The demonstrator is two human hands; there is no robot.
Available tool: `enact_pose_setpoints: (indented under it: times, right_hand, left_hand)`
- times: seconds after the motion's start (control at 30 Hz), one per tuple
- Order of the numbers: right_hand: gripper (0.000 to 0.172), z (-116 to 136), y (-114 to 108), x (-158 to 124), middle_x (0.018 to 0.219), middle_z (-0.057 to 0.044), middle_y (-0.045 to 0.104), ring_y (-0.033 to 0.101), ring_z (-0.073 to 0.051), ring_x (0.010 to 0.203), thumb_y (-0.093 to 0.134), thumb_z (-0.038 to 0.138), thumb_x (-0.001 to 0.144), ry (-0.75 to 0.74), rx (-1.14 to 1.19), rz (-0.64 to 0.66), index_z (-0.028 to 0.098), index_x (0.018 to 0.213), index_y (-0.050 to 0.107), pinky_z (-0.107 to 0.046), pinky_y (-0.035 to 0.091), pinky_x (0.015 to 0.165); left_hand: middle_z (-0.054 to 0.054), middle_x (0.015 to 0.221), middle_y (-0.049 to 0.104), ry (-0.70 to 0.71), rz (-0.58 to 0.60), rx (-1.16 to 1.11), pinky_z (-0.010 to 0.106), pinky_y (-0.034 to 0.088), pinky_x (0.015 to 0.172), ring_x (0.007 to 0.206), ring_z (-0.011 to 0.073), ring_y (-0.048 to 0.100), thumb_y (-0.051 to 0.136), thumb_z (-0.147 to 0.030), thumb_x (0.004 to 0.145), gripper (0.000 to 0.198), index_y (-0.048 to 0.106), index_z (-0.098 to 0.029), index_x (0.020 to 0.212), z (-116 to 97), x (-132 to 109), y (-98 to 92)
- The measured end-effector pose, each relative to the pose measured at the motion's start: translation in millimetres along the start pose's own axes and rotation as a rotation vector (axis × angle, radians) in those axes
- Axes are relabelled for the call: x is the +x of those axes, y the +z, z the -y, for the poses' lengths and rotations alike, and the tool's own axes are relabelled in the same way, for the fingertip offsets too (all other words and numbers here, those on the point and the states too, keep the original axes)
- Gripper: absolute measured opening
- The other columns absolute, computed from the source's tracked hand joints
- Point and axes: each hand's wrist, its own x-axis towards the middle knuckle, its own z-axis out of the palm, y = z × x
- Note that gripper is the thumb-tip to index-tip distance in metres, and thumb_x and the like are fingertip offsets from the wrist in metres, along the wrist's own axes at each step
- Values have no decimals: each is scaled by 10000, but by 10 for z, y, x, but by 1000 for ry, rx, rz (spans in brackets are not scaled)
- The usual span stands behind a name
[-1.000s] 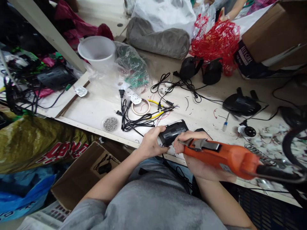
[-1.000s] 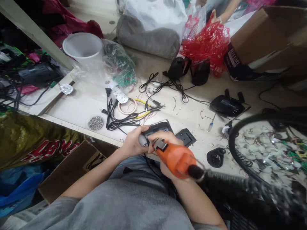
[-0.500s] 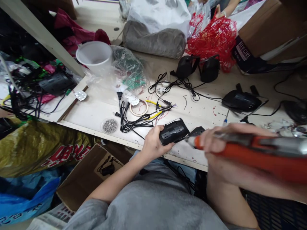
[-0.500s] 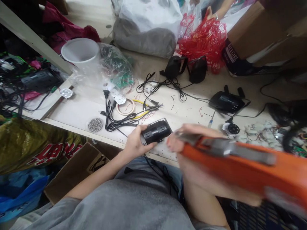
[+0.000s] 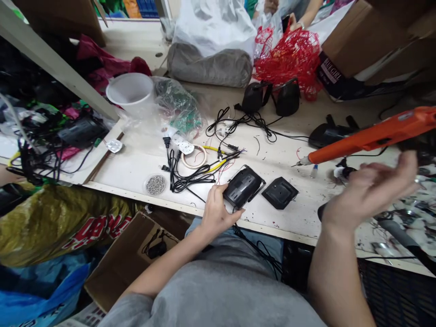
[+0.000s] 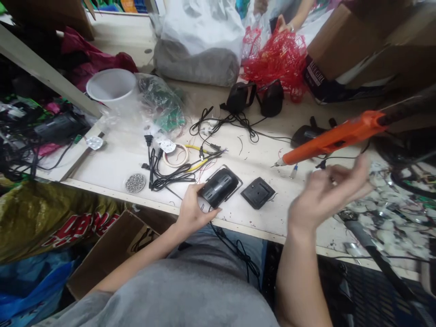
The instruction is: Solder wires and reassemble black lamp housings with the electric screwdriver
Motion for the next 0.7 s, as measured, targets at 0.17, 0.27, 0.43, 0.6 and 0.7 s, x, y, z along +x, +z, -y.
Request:
enact_pose_setpoints:
  times: [0.17,0.27,0.43,0.6,0.7]
  right_hand:
    - [999,773,229,-637,1442,-254,412,433,-449,1324,632,689,832,-190,-32,492,166,1582,231,-641,466,1015]
    - [898,880,414,-728,1384,-262,446,469,-434,1268,666,625,834,-240,-69,514,142,1525,357,-616,486,989]
    - [819,754,478,-640,1290,-218,477,487,-392,1197,742,523,776,-230,0,484,145,1451,473,-586,507,975]
    - [847,765,501,-660,1279,-207,472,481,-390,1169,784,536,716,-209,11,456,155,1418,501,-595,503,960]
    - [848,775,508,-679,1299,-207,469,479,-387,1173,784,537,722,-208,19,427,165,1423,485,-603,484,975]
  left_hand:
    - [125,1142,603,23,-27,-21,449,547,926,1070,285,617,722,-243,722,657,441,-161,1310,9,-27,36]
    - [135,1174,600,24,-47,-13,442,547,946,1099,283,613,652,-159,698,706,414,-149,1363,18,-41,45]
    - [130,1180,600,7,-53,17,429,555,941,1094,277,622,632,-120,680,773,382,-147,1411,18,-48,65]
    - [125,1158,603,-43,-37,18,435,559,927,1074,286,628,673,-124,649,789,402,-149,1389,3,-23,66]
    - [120,1143,606,-44,-32,22,426,560,920,1059,278,629,650,-96,645,776,410,-149,1381,-10,-3,56]
